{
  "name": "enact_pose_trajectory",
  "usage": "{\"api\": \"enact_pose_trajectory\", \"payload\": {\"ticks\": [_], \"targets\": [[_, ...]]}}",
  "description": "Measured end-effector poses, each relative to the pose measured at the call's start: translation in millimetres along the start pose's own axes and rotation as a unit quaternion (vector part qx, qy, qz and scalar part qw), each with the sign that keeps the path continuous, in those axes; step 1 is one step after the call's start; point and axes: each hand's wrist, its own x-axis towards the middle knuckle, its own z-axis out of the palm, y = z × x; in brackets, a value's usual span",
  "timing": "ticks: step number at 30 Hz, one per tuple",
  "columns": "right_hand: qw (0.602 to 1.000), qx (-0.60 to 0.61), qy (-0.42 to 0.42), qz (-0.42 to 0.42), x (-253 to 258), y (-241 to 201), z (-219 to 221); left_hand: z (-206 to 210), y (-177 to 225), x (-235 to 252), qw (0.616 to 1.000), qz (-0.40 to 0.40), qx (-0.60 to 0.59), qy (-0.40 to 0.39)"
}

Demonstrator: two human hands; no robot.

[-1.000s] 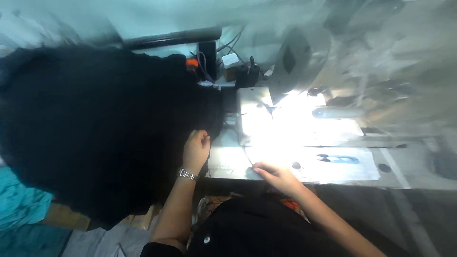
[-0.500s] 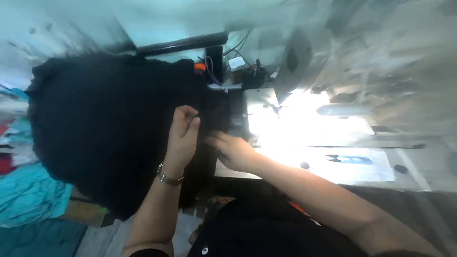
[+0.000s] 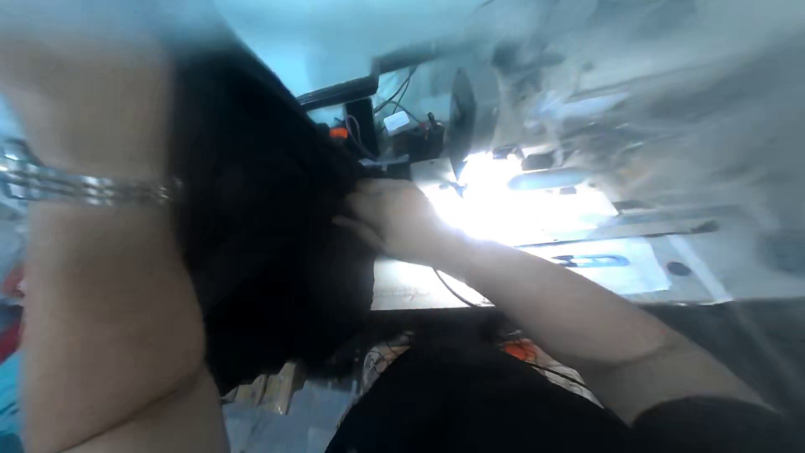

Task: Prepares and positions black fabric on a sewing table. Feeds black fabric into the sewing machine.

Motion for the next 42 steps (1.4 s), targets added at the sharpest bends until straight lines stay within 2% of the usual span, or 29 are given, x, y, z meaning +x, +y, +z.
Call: {"api": "enact_pose_trajectory", "payload": {"ticks": [2, 3, 4, 5, 6, 8, 10, 12, 15, 22, 27, 30, 32, 35, 42], "targets": [[1.000, -0.016, -0.023, 0.001, -27.7, -2.1, -23.0, -11.5, 62.0, -1.4, 0.975, 0.000, -0.089, 0.205], [0.999, -0.007, -0.044, 0.007, -46.4, -0.7, -32.0, -42.4, 95.4, -6.6, 0.970, 0.009, -0.141, 0.200], [0.997, 0.007, -0.071, 0.014, -67.8, 3.1, -39.0, -98.9, 122.5, -13.5, 0.981, 0.033, -0.185, 0.047], [0.993, 0.020, -0.111, 0.033, -91.7, 7.5, -44.7, -127.0, 142.3, -15.4, 0.969, 0.061, -0.239, -0.035], [0.985, 0.027, -0.157, 0.061, -116.4, 11.0, -49.0, -129.5, 155.5, -18.0, 0.952, 0.104, -0.279, -0.068], [0.966, 0.040, -0.227, 0.120, -159.7, 16.2, -53.0, -105.2, 180.2, -27.5, 0.921, 0.191, -0.318, -0.116], [0.945, 0.041, -0.276, 0.172, -191.4, 18.3, -57.9, -71.2, 208.4, -49.8, 0.898, 0.242, -0.335, -0.153], [0.935, 0.013, -0.298, 0.193, -215.2, 26.6, -61.3, -45.7, 234.2, -74.5, 0.873, 0.265, -0.363, -0.190], [0.923, -0.018, -0.313, 0.223, -235.3, 42.4, -65.5, -30.2, 260.6, -101.7, 0.850, 0.269, -0.387, -0.237], [0.920, 0.023, -0.305, 0.244, -231.1, 32.1, -38.0, -41.1, 257.5, -124.8, 0.805, 0.280, -0.477, -0.215], [0.971, 0.017, -0.125, 0.203, -226.3, 19.6, -9.8, -58.6, 249.1, -150.9, 0.826, 0.307, -0.440, -0.172], [0.982, -0.041, -0.016, 0.184, -210.5, 10.0, 9.0, -67.1, 245.4, -166.7, 0.832, 0.308, -0.433, -0.161], [0.983, -0.069, 0.008, 0.173, -197.5, 4.7, 19.9, -72.3, 244.4, -176.1, 0.834, 0.308, -0.433, -0.150], [0.985, -0.093, -0.002, 0.148, -186.6, 5.7, 34.0, -82.0, 243.6, -188.3, 0.836, 0.310, -0.433, -0.135], [0.985, -0.067, 0.073, 0.140, -195.0, 12.7, 44.5, -95.5, 243.5, -226.0, 0.822, 0.284, -0.462, -0.173]]}}
